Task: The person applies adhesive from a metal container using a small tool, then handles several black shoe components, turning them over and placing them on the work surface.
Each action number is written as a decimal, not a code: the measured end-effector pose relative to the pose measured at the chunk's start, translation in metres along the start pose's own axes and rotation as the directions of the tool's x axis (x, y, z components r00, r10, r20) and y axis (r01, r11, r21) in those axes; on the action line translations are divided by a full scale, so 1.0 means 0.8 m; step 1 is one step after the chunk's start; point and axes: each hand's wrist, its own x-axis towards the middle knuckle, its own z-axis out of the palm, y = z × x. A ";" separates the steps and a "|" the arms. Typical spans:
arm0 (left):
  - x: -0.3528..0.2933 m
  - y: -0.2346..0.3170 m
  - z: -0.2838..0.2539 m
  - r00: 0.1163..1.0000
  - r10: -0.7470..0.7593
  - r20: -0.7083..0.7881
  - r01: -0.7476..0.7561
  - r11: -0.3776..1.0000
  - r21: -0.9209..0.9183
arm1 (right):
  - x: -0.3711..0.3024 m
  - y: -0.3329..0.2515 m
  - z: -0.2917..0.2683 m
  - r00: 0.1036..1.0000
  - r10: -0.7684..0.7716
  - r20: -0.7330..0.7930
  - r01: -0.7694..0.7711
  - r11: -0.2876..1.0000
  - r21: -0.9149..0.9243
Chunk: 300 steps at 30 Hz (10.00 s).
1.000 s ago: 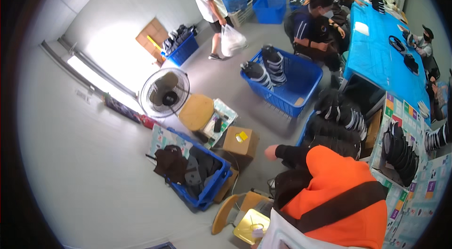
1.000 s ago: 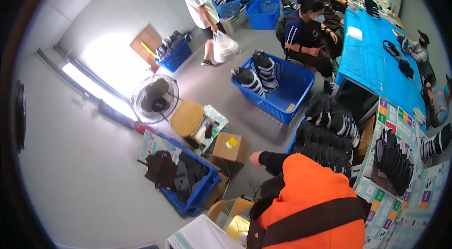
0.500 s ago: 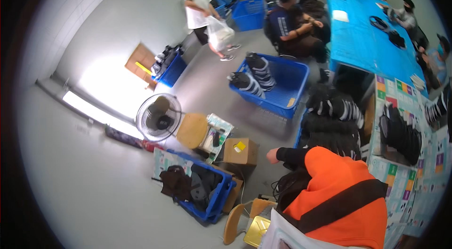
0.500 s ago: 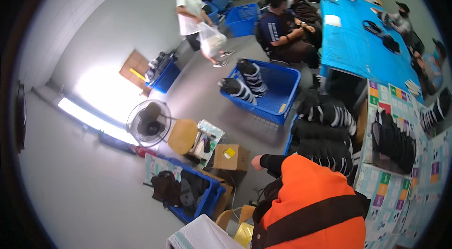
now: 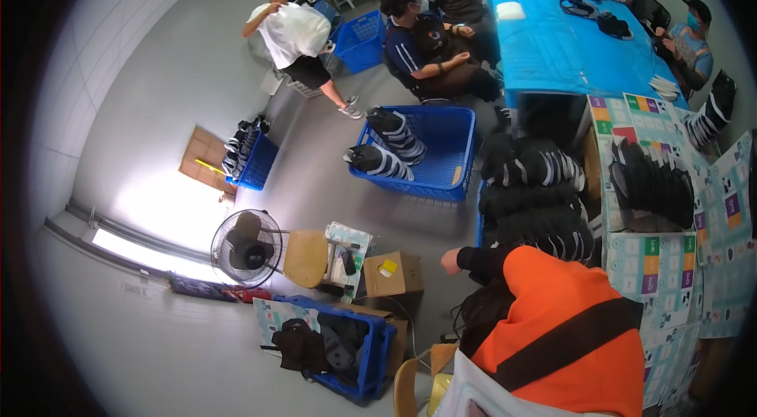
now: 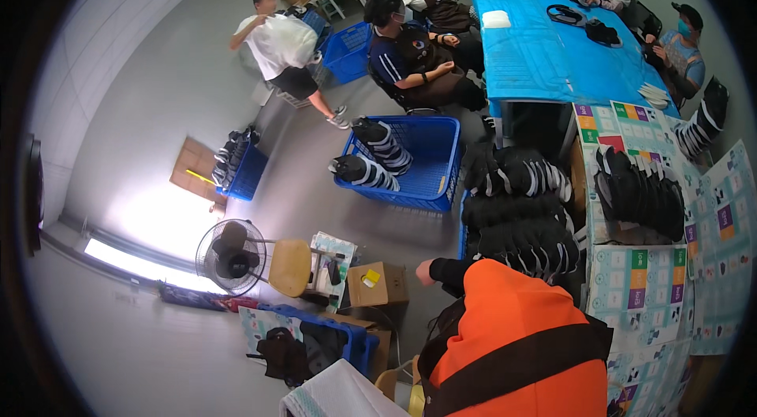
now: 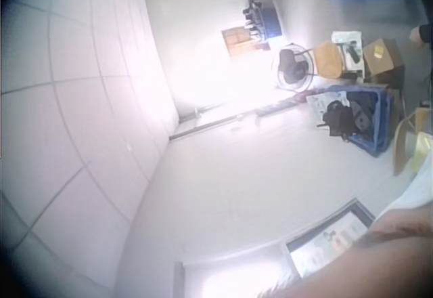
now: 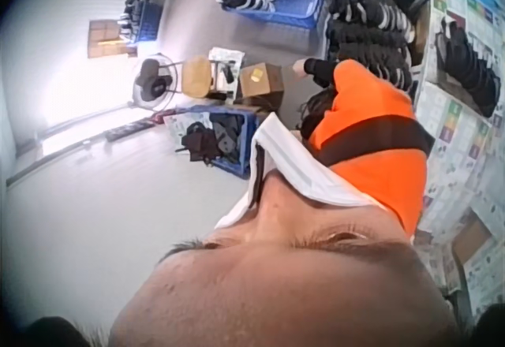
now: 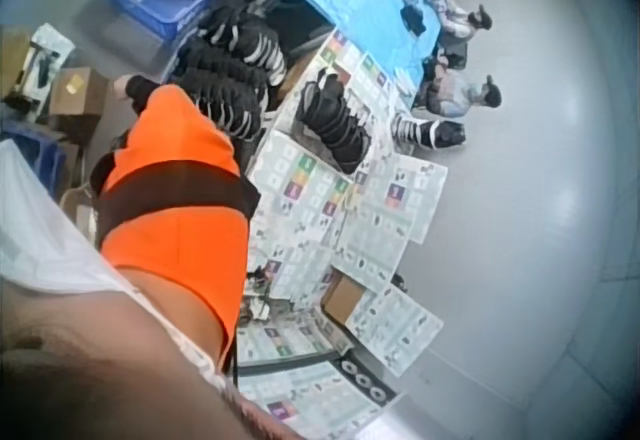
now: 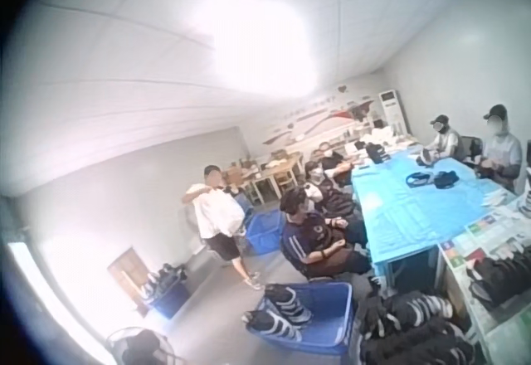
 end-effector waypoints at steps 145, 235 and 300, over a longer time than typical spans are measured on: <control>-0.863 -0.406 -0.169 -0.129 -0.371 -0.920 -0.657 0.727 -0.201 | -0.725 -0.711 0.149 0.356 -0.695 0.624 0.934 0.267 -0.235; -0.803 -0.471 -0.113 -0.258 -0.600 -0.757 -0.954 0.283 0.101 | -1.018 -0.735 0.157 0.095 -0.788 0.608 0.894 -0.201 -0.400; -0.220 0.073 -0.119 0.428 -0.221 -0.876 -0.203 0.921 -0.331 | 0.190 -0.405 0.194 0.358 -0.390 0.849 0.556 0.819 0.142</control>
